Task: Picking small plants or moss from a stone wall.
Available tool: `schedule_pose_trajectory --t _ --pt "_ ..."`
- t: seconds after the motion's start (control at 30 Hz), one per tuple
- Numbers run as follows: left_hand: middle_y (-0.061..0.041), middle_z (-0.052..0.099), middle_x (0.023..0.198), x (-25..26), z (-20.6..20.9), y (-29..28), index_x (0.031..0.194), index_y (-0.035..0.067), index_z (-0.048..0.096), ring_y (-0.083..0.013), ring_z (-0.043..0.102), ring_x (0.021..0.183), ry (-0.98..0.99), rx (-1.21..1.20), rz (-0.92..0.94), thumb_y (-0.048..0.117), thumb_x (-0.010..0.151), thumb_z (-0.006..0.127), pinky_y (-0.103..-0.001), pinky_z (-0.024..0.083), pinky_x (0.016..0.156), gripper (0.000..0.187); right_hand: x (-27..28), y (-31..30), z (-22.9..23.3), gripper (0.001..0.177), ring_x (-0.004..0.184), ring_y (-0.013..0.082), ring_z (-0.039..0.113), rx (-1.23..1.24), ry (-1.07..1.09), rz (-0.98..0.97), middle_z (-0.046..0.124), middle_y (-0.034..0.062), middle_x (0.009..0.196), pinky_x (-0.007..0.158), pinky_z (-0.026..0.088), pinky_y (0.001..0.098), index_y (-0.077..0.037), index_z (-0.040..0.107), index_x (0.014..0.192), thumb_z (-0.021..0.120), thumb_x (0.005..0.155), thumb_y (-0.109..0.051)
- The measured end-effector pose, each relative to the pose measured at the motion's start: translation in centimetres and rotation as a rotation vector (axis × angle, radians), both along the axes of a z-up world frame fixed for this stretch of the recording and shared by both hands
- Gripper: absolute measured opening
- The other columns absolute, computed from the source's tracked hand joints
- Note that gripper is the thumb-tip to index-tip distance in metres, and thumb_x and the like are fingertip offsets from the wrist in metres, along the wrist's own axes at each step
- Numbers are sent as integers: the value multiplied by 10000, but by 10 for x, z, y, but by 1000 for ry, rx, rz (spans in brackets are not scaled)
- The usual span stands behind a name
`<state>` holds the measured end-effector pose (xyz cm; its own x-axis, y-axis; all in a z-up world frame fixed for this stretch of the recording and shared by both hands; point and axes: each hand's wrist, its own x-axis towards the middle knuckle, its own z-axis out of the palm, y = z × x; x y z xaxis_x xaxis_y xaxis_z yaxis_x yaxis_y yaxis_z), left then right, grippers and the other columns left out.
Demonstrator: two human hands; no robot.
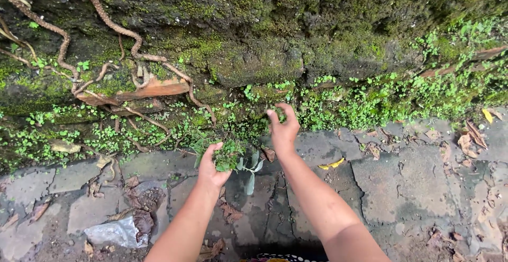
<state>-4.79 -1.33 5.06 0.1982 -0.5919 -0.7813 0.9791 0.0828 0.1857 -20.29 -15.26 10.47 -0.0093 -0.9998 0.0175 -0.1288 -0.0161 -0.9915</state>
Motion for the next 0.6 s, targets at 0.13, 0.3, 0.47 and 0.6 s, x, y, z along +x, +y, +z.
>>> schedule_pose_trajectory --t 0.13,0.3,0.47,0.6 --pt "-197 725 972 -6 8 -3 1011 -17 673 -339 724 845 0 13 3 44 697 792 -422 628 794 342 -10 -1 -13 61 598 84 589 23 -131 -82 674 87 838 515 518 195 -76 722 1021 728 964 -96" --pt "-195 725 924 -8 26 2 959 -22 680 -330 723 795 -4 30 23 24 687 793 -404 636 743 299 -44 6 -33 70 556 114 590 123 -402 -132 625 101 824 432 513 199 -21 626 996 571 1005 22" --pt "-184 725 921 -8 21 0 958 -17 678 -323 722 802 -14 27 39 24 686 802 -390 633 749 301 -22 22 23 62 601 133 626 165 -326 8 614 135 971 456 565 223 7 635 1016 587 995 40" --pt "-175 715 893 -12 37 0 944 -20 670 -316 713 784 -22 18 29 34 687 806 -384 629 740 295 5 31 72 170 675 118 643 -288 -15 105 700 100 947 502 514 179 -59 739 1084 647 976 34"
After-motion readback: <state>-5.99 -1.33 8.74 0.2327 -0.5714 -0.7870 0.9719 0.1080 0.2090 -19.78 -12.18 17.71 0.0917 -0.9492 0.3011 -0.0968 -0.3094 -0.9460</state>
